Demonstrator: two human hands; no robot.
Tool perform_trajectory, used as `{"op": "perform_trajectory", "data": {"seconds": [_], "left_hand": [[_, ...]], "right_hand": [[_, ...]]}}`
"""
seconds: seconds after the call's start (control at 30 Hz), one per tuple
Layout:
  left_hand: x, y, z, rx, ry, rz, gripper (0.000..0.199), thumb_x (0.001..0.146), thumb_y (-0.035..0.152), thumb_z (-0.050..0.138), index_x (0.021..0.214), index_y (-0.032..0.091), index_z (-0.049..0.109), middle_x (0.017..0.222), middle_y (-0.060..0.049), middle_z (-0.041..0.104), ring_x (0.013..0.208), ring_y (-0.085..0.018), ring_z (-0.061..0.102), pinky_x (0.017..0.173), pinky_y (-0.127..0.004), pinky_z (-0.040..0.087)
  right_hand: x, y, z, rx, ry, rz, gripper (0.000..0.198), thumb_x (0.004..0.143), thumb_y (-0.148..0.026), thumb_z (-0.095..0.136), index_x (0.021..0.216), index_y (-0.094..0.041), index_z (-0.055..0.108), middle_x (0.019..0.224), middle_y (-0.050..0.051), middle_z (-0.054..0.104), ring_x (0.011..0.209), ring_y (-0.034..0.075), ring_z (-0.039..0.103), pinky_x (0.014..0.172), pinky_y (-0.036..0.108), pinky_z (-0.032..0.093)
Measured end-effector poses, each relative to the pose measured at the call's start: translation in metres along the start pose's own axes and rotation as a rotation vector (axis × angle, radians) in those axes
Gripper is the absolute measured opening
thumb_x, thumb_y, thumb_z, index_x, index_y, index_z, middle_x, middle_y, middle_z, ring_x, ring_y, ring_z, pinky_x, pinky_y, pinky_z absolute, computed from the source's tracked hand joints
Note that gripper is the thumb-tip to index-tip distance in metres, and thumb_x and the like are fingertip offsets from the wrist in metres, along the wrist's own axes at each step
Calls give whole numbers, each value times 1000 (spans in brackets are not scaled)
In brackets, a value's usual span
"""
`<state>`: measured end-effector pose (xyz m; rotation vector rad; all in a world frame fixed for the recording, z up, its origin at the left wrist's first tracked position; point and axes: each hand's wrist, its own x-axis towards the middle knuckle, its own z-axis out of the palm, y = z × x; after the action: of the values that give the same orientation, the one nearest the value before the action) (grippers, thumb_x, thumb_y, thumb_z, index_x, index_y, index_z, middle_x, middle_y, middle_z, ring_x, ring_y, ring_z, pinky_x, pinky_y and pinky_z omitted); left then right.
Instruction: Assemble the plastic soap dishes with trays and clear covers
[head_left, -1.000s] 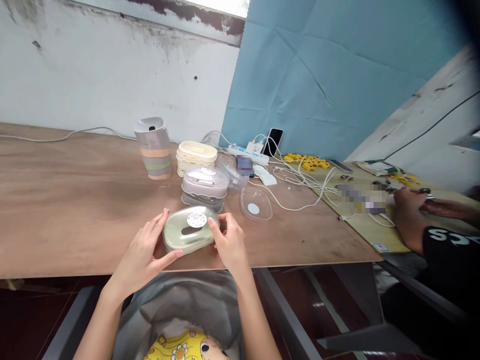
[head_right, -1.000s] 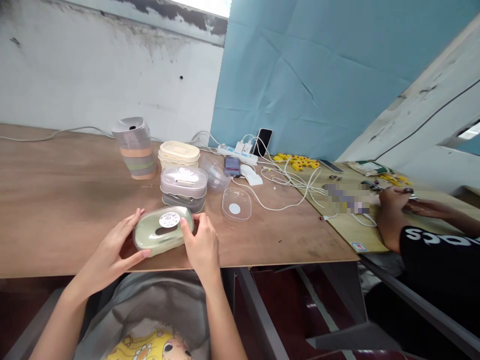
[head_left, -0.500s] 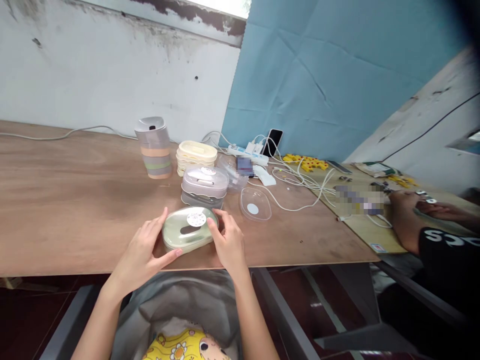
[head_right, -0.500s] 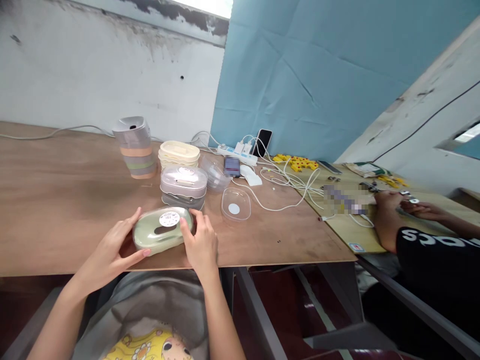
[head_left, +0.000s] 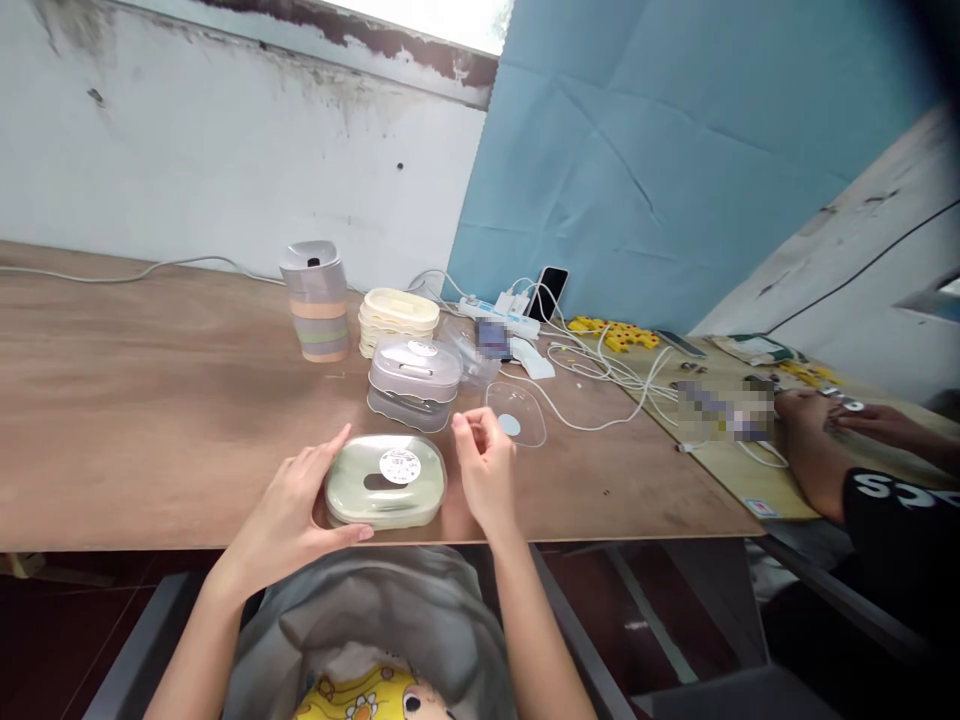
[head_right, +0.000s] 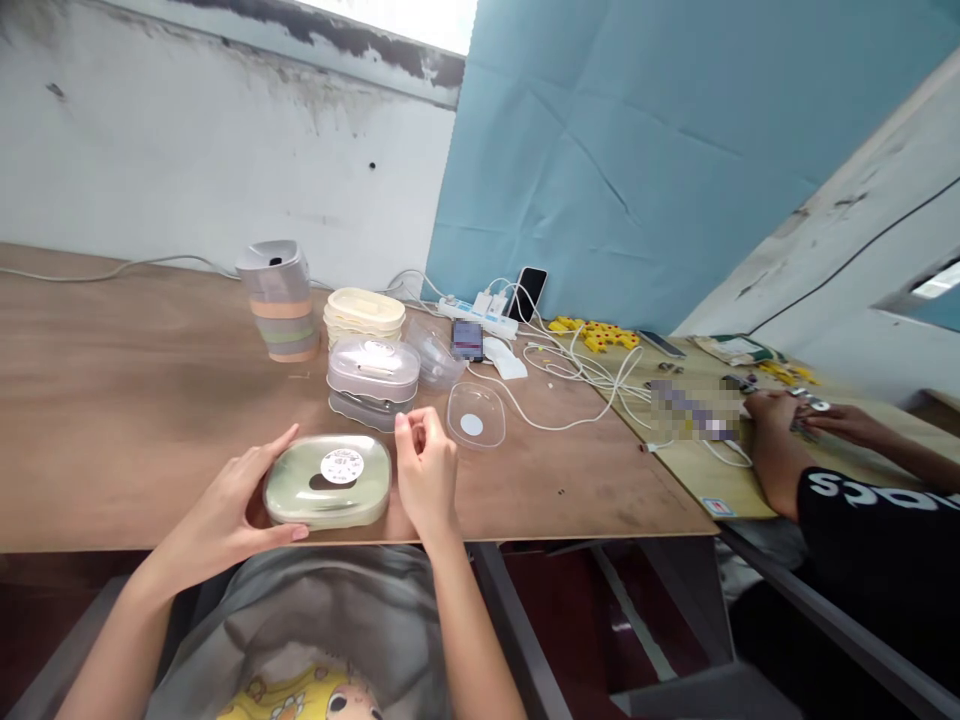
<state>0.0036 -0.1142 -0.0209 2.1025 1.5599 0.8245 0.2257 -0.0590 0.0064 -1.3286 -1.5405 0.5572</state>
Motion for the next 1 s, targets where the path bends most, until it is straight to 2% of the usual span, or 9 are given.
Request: {"op": "perform_trajectory", "data": {"seconds": [0.13,0.23,0.3,0.37,0.47,0.53,0.7,0.87,1.0], "left_hand": [[0,0,-1,-9,2,6,88,79,54,64,149,30,16,131,-10,50,116,-32,47,96,-45,39],[-1,0,-1,-10,-2,16,89,79,53,64,150,29,15,132,-9,50,115,-31,48,95,-44,40],[-2,-1,-2,-6,-9,13,89,79,53,64,150,29,14,132,-9,51,115,-31,48,96,-43,40],[-2,0,-2,-3,-15,5,90,79,53,65,149,29,15,132,-8,50,117,-31,47,96,-43,40],[-1,0,-3,-11,-21,-5,89,79,53,65,149,28,17,134,-9,50,120,-31,45,97,-43,39],[-1,1,-3,-24,-24,-16,87,79,52,65,149,29,18,136,-8,49,121,-31,45,98,-43,39],[-1,1,-4,-28,-22,-12,87,78,52,66,148,29,20,141,-8,45,124,-32,43,100,-44,38],[-1,3,-5,-15,-22,-4,85,80,52,65,148,27,20,139,-10,47,123,-32,44,99,-44,38],[0,2,-5,-10,-4,23,85,79,52,65,148,26,22,135,-11,51,120,-32,47,99,-45,39]], "right_hand": [[44,-41,-9,-82,-68,-202,17,89,-38,49,81,-23,53,54,-7,47,51,11,47,57,24,36],[90,-57,-2,-319,-128,-321,13,86,-32,54,91,-21,59,70,0,61,71,17,59,73,31,43],[124,-54,9,-420,-188,-363,28,79,-26,62,106,-19,59,99,8,63,102,25,56,90,40,41],[155,-43,21,-438,-229,-343,47,69,-22,71,113,-19,58,121,13,55,118,32,47,98,47,37],[191,-22,36,-446,-273,-274,69,61,-25,78,124,-16,52,135,19,45,130,41,34,101,58,30],[207,-11,40,-441,-307,-245,78,61,-30,79,129,-12,47,135,21,46,130,41,35,101,58,32],[222,2,42,-417,-383,-239,73,63,-44,78,123,-10,53,108,16,66,103,31,59,89,43,45],[215,4,40,-428,-334,-286,51,67,-49,74,100,-11,66,99,14,68,104,30,57,91,42,42],[201,-3,36,-426,-222,-325,51,69,-51,72,98,-9,68,99,16,67,110,33,51,92,43,40]]}}
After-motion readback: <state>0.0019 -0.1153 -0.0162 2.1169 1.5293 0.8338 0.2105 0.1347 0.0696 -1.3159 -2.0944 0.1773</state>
